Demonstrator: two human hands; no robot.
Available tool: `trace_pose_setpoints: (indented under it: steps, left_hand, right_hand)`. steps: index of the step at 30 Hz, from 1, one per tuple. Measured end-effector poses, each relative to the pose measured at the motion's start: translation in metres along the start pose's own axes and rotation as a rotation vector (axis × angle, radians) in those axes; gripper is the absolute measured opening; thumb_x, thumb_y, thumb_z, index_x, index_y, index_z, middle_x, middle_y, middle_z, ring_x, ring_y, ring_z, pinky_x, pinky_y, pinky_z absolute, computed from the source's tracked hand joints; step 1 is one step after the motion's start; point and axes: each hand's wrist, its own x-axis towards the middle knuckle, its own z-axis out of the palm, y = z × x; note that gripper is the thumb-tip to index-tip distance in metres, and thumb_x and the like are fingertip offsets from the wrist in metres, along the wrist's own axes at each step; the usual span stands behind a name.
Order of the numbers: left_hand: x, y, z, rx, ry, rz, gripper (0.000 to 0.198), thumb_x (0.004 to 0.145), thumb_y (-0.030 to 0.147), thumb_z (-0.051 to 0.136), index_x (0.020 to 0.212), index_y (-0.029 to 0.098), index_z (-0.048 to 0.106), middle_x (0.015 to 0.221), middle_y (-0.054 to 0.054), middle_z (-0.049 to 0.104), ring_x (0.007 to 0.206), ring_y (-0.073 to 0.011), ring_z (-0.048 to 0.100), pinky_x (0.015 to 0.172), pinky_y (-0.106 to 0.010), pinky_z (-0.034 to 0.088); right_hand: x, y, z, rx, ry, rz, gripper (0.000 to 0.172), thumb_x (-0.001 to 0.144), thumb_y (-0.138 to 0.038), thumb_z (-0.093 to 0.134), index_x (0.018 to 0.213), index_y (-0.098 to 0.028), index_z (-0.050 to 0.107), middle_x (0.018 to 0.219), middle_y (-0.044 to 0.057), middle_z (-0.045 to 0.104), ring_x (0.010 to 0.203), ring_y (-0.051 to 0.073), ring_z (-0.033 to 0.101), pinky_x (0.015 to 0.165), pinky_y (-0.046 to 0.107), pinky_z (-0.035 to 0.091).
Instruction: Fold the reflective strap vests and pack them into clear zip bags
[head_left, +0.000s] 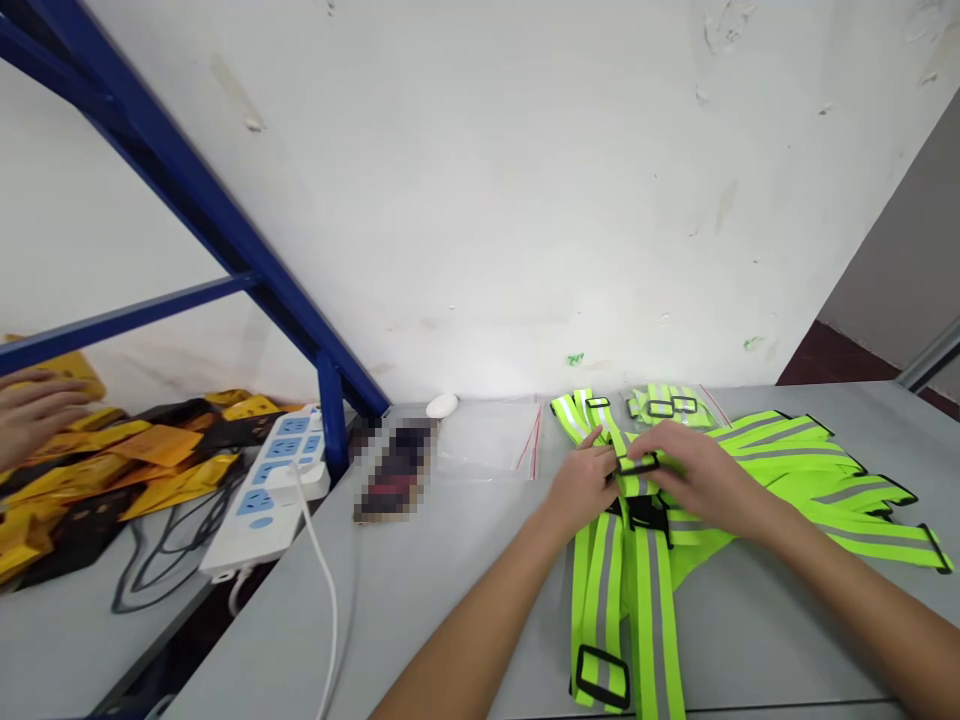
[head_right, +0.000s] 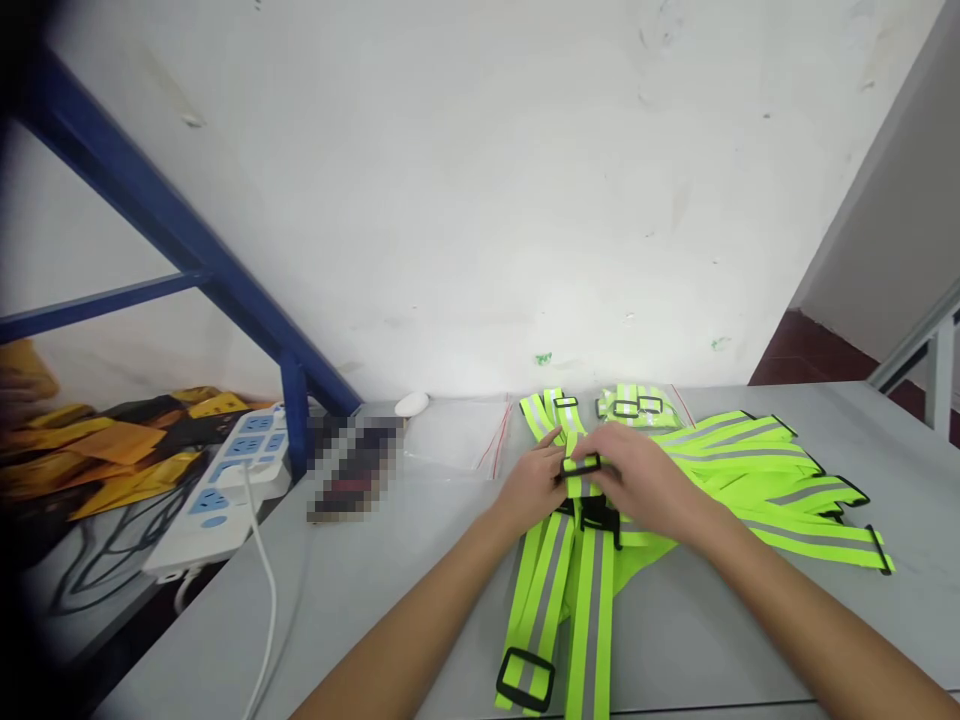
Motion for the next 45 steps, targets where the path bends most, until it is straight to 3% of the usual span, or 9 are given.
trace_pose_setpoints:
  steps: [4, 9, 15, 21, 24, 28, 32, 38, 45]
  left_hand:
    - [-0.001, 0.004, 0.004, -0.154, 0.085, -0.148, 0.016, 0.068, 0.007, 0.052, 0.060, 0.020, 0.054, 0.053, 0.005, 0.049, 0.054, -0.0117, 0.051, 0.090, -0.040, 0.050]
    - [-0.002, 0.005, 0.011, -0.302, 0.255, -0.318, 0.024, 0.066, 0.010, 0.060, 0.087, 0.019, 0.053, 0.077, 0.003, 0.054, 0.068, -0.0116, 0.053, 0.063, -0.024, 0.049]
    - [-0.001, 0.005, 0.010, -0.168, 0.282, -0.148, 0.063, 0.065, 0.003, 0.057, 0.124, 0.023, 0.050, 0.119, -0.009, 0.042, 0.094, -0.0172, 0.053, 0.080, -0.034, 0.051]
    - [0.000, 0.003, -0.002, 0.063, 0.123, 0.047, 0.063, 0.070, -0.003, 0.049, 0.125, 0.028, 0.056, 0.133, -0.006, 0.053, 0.129, -0.0244, 0.042, 0.106, -0.048, 0.036]
    - [0.002, 0.003, -0.003, 0.015, 0.124, 0.122, 0.051, 0.077, 0.001, 0.046, 0.120, 0.025, 0.058, 0.124, -0.004, 0.063, 0.126, -0.0197, 0.049, 0.108, -0.046, 0.035]
    - [0.005, 0.018, -0.006, -0.103, 0.219, 0.021, 0.020, 0.088, 0.026, 0.055, 0.106, 0.020, 0.062, 0.102, -0.007, 0.070, 0.106, -0.0210, 0.061, 0.094, -0.040, 0.048]
    - [0.006, 0.042, -0.011, -0.303, 0.265, -0.279, 0.029, 0.084, 0.042, 0.061, 0.103, 0.019, 0.060, 0.087, -0.004, 0.067, 0.081, -0.0181, 0.063, 0.074, -0.032, 0.052]
    - [0.007, 0.042, -0.012, -0.798, 0.077, -0.555, 0.060, 0.072, 0.045, 0.075, 0.122, 0.021, 0.053, 0.110, -0.007, 0.066, 0.101, -0.0233, 0.063, 0.083, -0.035, 0.053]
    - [0.005, 0.028, -0.004, -0.806, 0.043, -0.794, 0.073, 0.069, 0.045, 0.077, 0.130, 0.017, 0.049, 0.102, -0.007, 0.067, 0.098, -0.0246, 0.063, 0.080, -0.038, 0.052]
  right_hand:
    - [-0.019, -0.010, 0.015, -0.205, -0.005, -0.163, 0.030, 0.089, -0.014, 0.050, 0.117, -0.020, 0.055, 0.109, 0.010, 0.065, 0.103, 0.024, 0.057, 0.090, 0.044, 0.048]
    - [-0.025, -0.002, 0.029, -0.496, 0.097, -0.312, 0.023, 0.090, -0.013, 0.051, 0.112, -0.017, 0.057, 0.112, 0.011, 0.066, 0.105, 0.027, 0.057, 0.087, 0.046, 0.049]
    - [-0.025, 0.006, 0.027, -0.481, 0.156, -0.401, 0.023, 0.093, -0.009, 0.044, 0.107, -0.018, 0.059, 0.098, 0.008, 0.071, 0.096, 0.022, 0.063, 0.086, 0.040, 0.053]
    - [-0.029, -0.002, 0.021, -0.388, 0.249, -0.475, 0.027, 0.093, -0.011, 0.046, 0.115, -0.021, 0.058, 0.101, 0.008, 0.073, 0.100, 0.021, 0.065, 0.085, 0.038, 0.054]
    - [-0.025, 0.001, 0.017, -0.338, 0.295, -0.408, 0.028, 0.092, -0.012, 0.045, 0.113, -0.024, 0.058, 0.098, 0.006, 0.073, 0.095, 0.020, 0.067, 0.083, 0.037, 0.055]
    - [-0.008, 0.008, 0.001, -0.280, 0.378, -0.074, 0.018, 0.091, -0.019, 0.048, 0.104, -0.025, 0.060, 0.090, 0.006, 0.073, 0.083, 0.021, 0.069, 0.071, 0.033, 0.055]
    - [0.018, 0.012, -0.016, -0.149, 0.317, 0.204, 0.017, 0.087, -0.031, 0.057, 0.103, -0.025, 0.060, 0.096, 0.004, 0.071, 0.084, 0.023, 0.068, 0.069, 0.032, 0.053]
    - [0.048, 0.023, -0.014, -0.079, 0.166, 0.328, 0.021, 0.089, -0.033, 0.052, 0.107, -0.025, 0.059, 0.090, 0.003, 0.071, 0.070, 0.021, 0.063, 0.062, 0.032, 0.046]
    - [0.040, 0.051, 0.008, -0.011, 0.158, 0.374, 0.023, 0.088, -0.036, 0.054, 0.107, -0.025, 0.060, 0.101, 0.004, 0.071, 0.087, 0.024, 0.065, 0.072, 0.035, 0.048]
